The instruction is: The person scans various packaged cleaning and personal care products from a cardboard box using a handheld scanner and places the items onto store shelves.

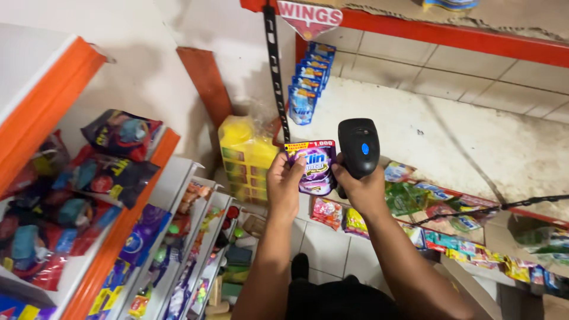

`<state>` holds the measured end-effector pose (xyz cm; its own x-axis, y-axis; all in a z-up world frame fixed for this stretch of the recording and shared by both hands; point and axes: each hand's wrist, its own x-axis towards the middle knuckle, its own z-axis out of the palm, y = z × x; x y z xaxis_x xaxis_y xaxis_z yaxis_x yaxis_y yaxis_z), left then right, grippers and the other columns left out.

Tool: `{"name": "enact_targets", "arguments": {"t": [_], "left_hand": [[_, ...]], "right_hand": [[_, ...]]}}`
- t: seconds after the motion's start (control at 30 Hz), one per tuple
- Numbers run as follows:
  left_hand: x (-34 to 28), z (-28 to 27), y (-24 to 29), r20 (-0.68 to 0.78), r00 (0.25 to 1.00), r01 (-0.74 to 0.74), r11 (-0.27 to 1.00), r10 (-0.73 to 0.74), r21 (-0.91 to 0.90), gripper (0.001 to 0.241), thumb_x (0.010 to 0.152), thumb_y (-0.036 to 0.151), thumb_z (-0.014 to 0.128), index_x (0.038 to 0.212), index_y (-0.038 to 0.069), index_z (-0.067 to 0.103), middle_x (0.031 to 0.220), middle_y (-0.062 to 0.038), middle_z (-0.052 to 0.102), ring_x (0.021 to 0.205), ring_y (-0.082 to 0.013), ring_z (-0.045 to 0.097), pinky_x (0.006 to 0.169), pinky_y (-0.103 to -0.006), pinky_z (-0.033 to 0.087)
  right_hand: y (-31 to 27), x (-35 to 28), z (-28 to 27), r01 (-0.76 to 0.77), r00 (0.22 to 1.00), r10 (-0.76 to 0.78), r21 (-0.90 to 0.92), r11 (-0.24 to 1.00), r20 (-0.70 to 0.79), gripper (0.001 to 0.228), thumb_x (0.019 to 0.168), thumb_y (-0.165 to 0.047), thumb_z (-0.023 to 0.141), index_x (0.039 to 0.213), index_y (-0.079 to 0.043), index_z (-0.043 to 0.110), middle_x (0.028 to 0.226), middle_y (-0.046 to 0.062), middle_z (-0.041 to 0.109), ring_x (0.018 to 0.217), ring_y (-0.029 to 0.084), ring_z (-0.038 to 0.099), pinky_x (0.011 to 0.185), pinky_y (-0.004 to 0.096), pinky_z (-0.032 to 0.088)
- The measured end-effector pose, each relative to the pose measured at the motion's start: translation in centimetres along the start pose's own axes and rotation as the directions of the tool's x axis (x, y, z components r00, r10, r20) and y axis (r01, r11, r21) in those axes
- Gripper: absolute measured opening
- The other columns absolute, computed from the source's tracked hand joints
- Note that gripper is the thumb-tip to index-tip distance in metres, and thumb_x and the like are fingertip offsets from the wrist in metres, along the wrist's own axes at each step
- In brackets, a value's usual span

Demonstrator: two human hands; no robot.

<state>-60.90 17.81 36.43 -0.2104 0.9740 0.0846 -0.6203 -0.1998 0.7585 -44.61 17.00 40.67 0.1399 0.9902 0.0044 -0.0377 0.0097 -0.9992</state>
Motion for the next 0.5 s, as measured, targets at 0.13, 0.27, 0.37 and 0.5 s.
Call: {"name": "enact_targets", "arguments": {"t": [0.13,0.27,0.37,0.5], "left_hand": [[1.6,-1.0,2.8,0.034,0.999,-0.015,1.000,0.014,0.026,0.018,0.096,0.007,0.071,0.111,0.000,0.065,0.099,-0.003,0.071,0.089,-0.0076,0.064,0.084,-0.0263,0.053],[3.6,-1.0,5.8,-0.007,1.000,-0.016,1.000,0.016,-0.006,0.016,0.097,0.009,0.068,0.109,-0.001,0.068,0.099,-0.004,0.072,0.089,-0.0082,0.064,0.084,-0.0258,0.052],[4.8,-1.0,7.3,0.027,0.999,-0.041,0.999,0.042,-0.030,0.015,0.100,0.010,0.067,0.109,-0.002,0.068,0.100,-0.004,0.072,0.090,-0.0088,0.064,0.084,-0.0263,0.053],[6.6,-0.2,9.0,0.060,0.995,-0.079,0.995,0.082,-0.058,0.015,0.102,0.008,0.068,0.110,-0.004,0.066,0.101,-0.006,0.071,0.089,-0.0100,0.064,0.085,-0.0281,0.054]], "right_hand": [[-0.5,1.3,2.5,0.108,0.992,-0.109,0.021,0.994,0.070,0.011,0.087,-0.003,0.076,0.096,-0.001,0.070,0.073,0.002,0.066,0.057,0.010,0.058,0.050,0.027,0.046],[-2.2,2.3,4.9,0.229,0.969,-0.230,0.017,0.973,0.095,0.014,0.086,-0.003,0.076,0.098,-0.002,0.069,0.082,0.000,0.069,0.070,0.008,0.064,0.062,0.025,0.052],[-3.6,2.5,6.3,0.286,0.954,-0.290,0.061,0.956,0.076,0.014,0.087,-0.003,0.075,0.100,-0.003,0.069,0.087,0.000,0.069,0.077,0.008,0.065,0.069,0.025,0.053],[-5.7,3.3,7.8,0.326,0.945,-0.327,0.036,0.945,0.014,0.013,0.088,-0.003,0.076,0.099,-0.002,0.070,0.086,0.000,0.068,0.075,0.009,0.063,0.068,0.026,0.051]]}}
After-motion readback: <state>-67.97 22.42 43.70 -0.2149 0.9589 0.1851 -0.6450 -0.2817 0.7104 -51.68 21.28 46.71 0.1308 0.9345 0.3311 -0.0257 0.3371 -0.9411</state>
